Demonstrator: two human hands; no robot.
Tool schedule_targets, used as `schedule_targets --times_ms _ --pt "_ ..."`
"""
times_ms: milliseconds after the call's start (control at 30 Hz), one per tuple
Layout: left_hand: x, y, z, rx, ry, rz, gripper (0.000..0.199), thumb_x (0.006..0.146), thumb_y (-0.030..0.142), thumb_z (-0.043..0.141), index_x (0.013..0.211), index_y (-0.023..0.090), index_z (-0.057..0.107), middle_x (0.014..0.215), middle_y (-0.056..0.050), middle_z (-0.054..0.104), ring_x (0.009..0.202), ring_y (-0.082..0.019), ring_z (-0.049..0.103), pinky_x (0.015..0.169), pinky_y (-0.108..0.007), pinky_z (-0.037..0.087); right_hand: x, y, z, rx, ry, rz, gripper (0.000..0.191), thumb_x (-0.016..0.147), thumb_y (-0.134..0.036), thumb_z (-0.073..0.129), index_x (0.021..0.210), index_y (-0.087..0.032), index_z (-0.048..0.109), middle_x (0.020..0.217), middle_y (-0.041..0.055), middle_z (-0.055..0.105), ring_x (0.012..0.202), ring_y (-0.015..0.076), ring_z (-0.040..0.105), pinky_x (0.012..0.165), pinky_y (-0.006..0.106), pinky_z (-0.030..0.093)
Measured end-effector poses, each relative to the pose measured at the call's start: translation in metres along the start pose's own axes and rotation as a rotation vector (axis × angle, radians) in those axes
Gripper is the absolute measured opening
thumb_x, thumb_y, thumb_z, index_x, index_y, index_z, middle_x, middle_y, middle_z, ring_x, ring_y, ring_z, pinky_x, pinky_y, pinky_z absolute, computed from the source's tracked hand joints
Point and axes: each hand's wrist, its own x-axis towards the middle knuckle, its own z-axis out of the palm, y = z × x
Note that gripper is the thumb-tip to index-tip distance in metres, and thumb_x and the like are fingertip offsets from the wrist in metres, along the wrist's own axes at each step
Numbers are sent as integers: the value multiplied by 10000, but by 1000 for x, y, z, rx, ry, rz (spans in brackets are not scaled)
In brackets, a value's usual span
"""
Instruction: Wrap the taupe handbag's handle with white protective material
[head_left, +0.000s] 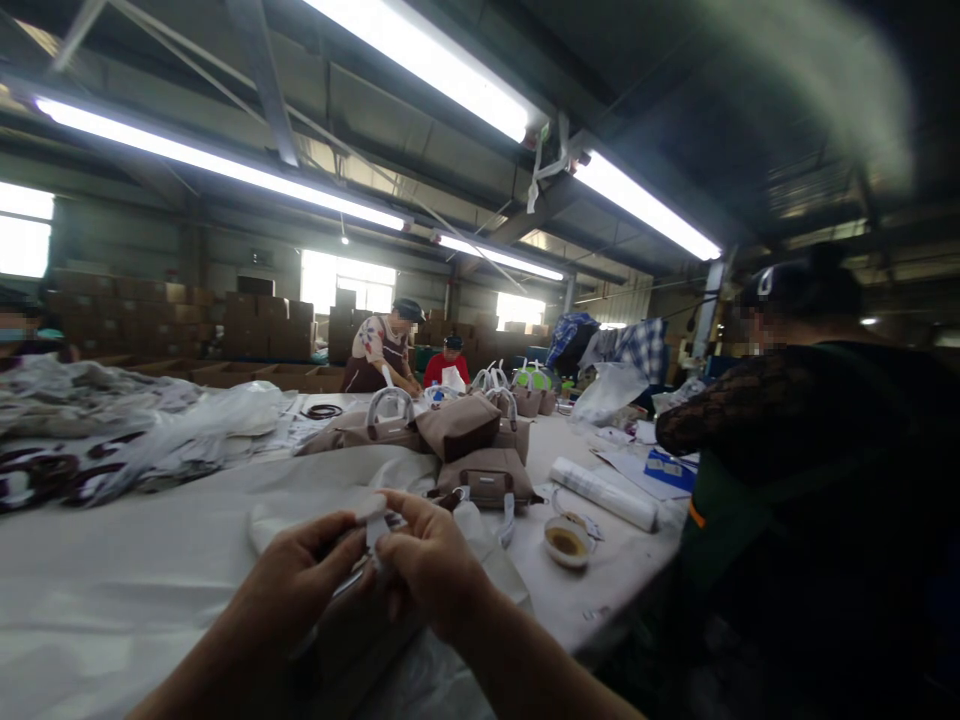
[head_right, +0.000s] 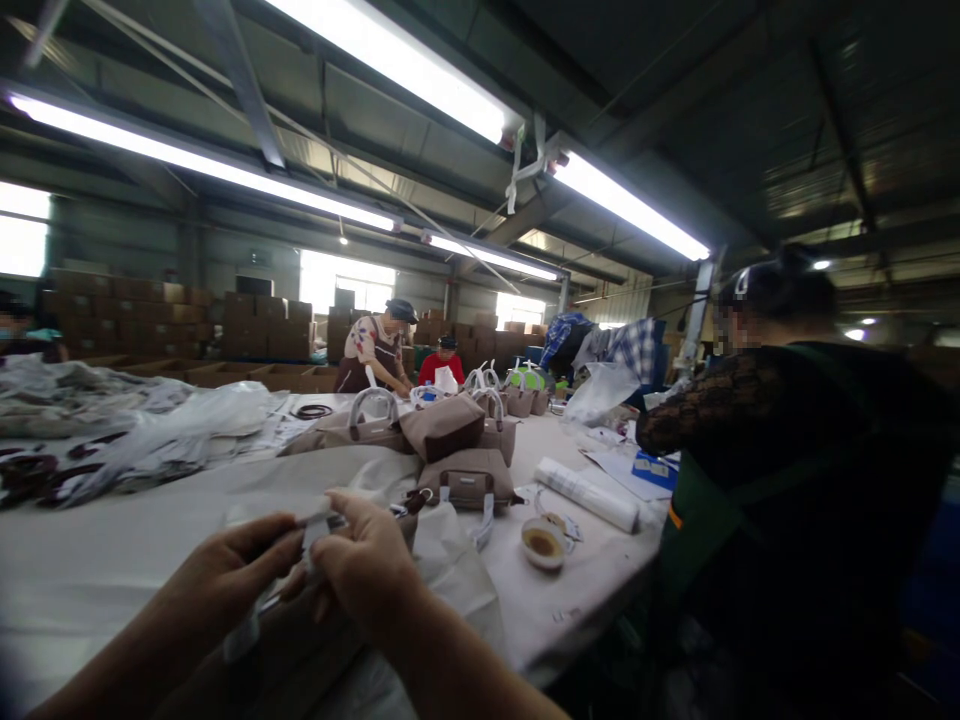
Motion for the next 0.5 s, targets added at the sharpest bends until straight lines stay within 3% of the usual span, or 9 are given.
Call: schedule_targets --times_ms 133,333,433,500 --pt "-1 -2 0 8 -7 27 520 770 704 756 889 199 783 836 -45 768 800 -213 696 716 -187 552 2 -3 -2 56 2 33 687 618 -375 763 1253 -120 706 595 -41 648 426 81 510 355 154 381" --pt "0 -5 -1 55 -22 -8 606 767 760 738 975 193 787 877 -50 779 834 -219 717 741 -185 561 3 1 -6 154 51 61 743 584 -326 767 1289 -124 649 597 -29 700 377 90 485 339 170 298" --pt "3 -14 -6 84 -44 -37 687 761 813 718 1063 199 787 984 -52 795 929 -236 739 801 -190 576 5 3 -7 122 56 40 629 611 -363 817 1180 -140 664 576 -29 702 343 89 471 335 175 282" --pt "6 -21 -5 150 10 -17 773 719 897 684 1027 195 792 973 -52 795 929 -256 749 789 -216 597 6 4 -6 76 49 16 522 641 -393 843 1077 -159 677 561 -35 683 356 87 482 342 171 307"
